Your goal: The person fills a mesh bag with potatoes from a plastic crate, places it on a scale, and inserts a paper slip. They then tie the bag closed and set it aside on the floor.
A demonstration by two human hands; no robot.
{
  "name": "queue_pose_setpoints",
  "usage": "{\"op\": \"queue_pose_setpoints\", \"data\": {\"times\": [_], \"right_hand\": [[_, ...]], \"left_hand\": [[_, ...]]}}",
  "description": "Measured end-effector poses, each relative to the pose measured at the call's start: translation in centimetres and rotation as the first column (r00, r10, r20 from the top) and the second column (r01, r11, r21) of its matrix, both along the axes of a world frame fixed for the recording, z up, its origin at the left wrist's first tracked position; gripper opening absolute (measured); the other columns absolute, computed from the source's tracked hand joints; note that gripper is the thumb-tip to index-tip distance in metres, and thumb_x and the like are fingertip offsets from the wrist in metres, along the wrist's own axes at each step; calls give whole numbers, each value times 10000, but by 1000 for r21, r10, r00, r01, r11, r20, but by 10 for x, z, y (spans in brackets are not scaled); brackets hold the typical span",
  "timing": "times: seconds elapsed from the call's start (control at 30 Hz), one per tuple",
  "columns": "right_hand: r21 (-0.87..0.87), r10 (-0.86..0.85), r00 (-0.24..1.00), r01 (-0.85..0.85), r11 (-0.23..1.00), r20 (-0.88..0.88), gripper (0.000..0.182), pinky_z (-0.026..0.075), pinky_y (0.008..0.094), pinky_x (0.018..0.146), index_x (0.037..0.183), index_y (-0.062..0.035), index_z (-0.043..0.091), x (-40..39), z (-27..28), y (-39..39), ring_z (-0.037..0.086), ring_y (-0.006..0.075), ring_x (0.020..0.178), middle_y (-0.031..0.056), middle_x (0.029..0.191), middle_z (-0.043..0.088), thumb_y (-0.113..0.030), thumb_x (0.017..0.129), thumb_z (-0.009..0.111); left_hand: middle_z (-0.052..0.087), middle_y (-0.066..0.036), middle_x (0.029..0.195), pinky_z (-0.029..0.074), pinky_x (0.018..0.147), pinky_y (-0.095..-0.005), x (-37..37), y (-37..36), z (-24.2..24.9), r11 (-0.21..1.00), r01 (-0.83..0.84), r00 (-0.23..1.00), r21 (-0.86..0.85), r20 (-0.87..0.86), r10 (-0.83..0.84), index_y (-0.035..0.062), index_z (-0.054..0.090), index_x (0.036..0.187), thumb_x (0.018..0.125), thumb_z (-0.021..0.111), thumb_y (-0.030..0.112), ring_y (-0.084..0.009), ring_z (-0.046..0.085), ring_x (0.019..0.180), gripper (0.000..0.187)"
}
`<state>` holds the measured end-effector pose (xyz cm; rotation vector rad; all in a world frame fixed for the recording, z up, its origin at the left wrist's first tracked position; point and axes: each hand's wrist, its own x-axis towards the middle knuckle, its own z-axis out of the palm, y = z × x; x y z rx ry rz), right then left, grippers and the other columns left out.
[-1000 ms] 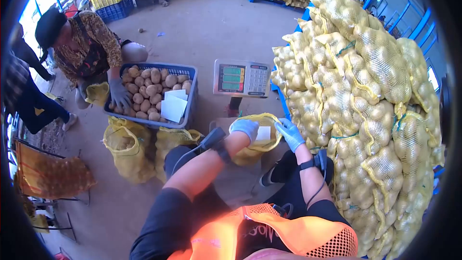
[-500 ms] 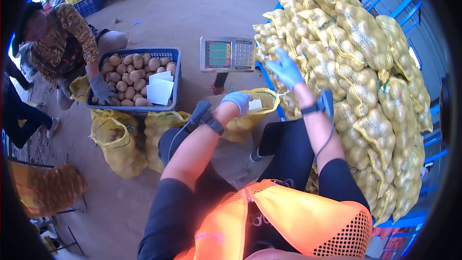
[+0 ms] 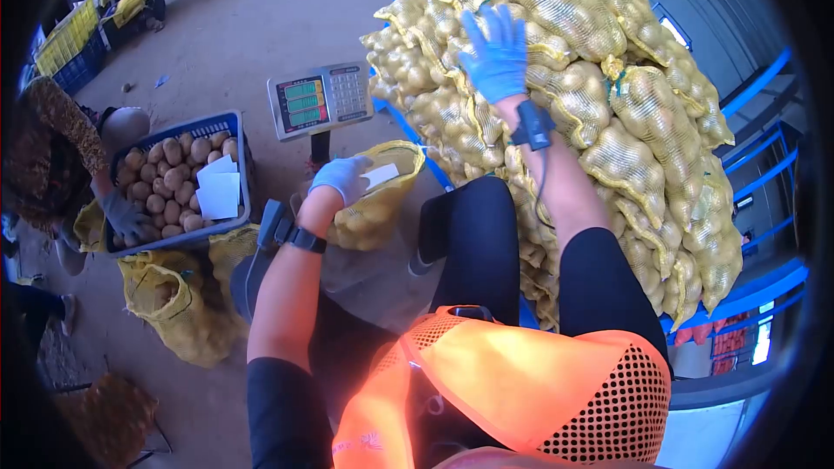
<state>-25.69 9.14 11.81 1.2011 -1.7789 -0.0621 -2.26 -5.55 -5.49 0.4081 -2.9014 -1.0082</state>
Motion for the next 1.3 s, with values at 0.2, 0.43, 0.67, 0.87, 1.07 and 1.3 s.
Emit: {"op": "queue_pose_setpoints", "data": {"times": [0.2, 0.43, 0.67, 0.87, 1.07, 1.3], "right_hand": [[241, -578, 807, 589, 771, -123, 718, 117, 522, 1088, 1382, -151, 343, -43, 19, 51, 223, 309, 1348, 135, 1452, 271, -438, 777, 603], [287, -523, 844, 534, 795, -122, 703, 101, 537, 1081, 1377, -174, 357, -41, 23, 66, 210, 275, 1356, 81, 1476, 235, -466, 780, 587], [361, -642, 758, 635, 683, -118, 797, 121, 561, 1067, 1409, -182, 286, -21, 21, 64, 153, 295, 1374, 83, 1497, 170, -462, 746, 627], [417, -667, 715, 682, 601, -209, 787, 121, 564, 1070, 1419, -188, 268, -11, 23, 58, 154, 280, 1376, 57, 1505, 156, -480, 768, 602], [142, -496, 856, 515, 845, -146, 721, 209, 548, 1048, 1419, -198, 271, -29, 7, 65, 216, 277, 1356, 47, 1496, 195, -458, 813, 564], [9, -389, 921, 389, 921, -1, 700, 225, 512, 1054, 1383, -167, 331, -43, -7, 68, 266, 298, 1328, 59, 1448, 299, -409, 791, 615]], "left_hand": [[607, -161, 1110, 450, 893, -381, 4, 7, -10, 990, 137, 990, -44, 25, -136, 113, 576, 1176, 793, 574, 269, -318, 576, 1028, 413], [609, -148, 1113, 452, 888, -380, 3, 6, -4, 997, 74, 994, -8, 83, -73, 112, 586, 1169, 799, 574, 271, -317, 572, 1037, 402], [631, -175, 1025, 467, 832, -409, 0, -6, 3, 999, 27, 999, -32, 34, -26, 108, 582, 1138, 801, 589, 331, -347, 598, 946, 404], [635, -177, 1013, 464, 840, -411, 4, -8, 11, 1000, -9, 998, -21, -67, 7, 100, 598, 1123, 799, 591, 329, -343, 602, 940, 396], [626, -161, 1054, 455, 864, -396, 5, -8, 13, 999, -10, 1000, 47, -5, 10, 107, 603, 1121, 795, 612, 340, -335, 588, 982, 400], [648, -153, 969, 486, 792, -378, 9, -14, 12, 998, -59, 995, -30, -76, 57, 110, 596, 1125, 816, 596, 260, -292, 634, 878, 344]]}}
